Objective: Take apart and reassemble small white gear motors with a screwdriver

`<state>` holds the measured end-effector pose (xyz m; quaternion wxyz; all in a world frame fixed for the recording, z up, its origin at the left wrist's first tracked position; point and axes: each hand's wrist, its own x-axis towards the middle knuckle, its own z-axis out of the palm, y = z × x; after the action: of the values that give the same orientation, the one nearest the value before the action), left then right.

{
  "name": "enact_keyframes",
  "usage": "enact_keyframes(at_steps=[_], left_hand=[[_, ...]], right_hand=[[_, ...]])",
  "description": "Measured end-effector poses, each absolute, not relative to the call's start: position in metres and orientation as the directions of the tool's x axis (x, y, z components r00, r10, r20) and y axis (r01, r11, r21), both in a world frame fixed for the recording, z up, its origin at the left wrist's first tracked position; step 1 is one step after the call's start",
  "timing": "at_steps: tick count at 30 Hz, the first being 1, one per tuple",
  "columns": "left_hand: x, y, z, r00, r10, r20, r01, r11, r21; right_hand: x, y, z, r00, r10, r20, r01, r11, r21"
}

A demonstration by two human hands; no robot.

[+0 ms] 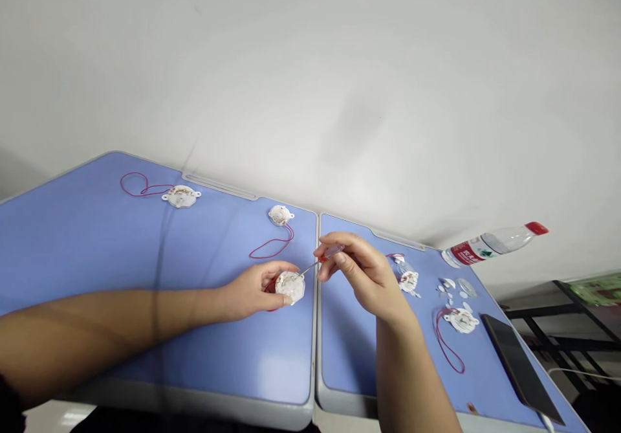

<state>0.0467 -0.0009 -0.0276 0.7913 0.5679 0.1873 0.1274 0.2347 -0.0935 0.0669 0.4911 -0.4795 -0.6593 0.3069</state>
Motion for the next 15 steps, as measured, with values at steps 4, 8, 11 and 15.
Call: enact_keyframes(at_steps=[4,8,11,15], left_hand=[[0.047,-0.001,-0.027,0.894,0.42,-0.157,0.019,0.314,0.949],[0.047,-0.001,-0.025,0.893,0.423,-0.156,0.018,0.312,0.95],[0.047,-0.001,-0.024,0.892,0.424,-0.156,0.015,0.316,0.949],[0.048,-0.001,-0.026,0.888,0.434,-0.152,0.004,0.323,0.946]], right_hand=[[0.232,-0.092,0.068,0.038,0.918,0.394,0.421,0.343,-0.84],[0.225,-0.089,0.065,0.084,0.909,0.408,0.387,0.348,-0.854],[0.223,-0.089,0.064,0.06,0.912,0.407,0.342,0.364,-0.866],[0.227,-0.091,0.065,-0.062,0.924,0.377,0.285,0.378,-0.881]])
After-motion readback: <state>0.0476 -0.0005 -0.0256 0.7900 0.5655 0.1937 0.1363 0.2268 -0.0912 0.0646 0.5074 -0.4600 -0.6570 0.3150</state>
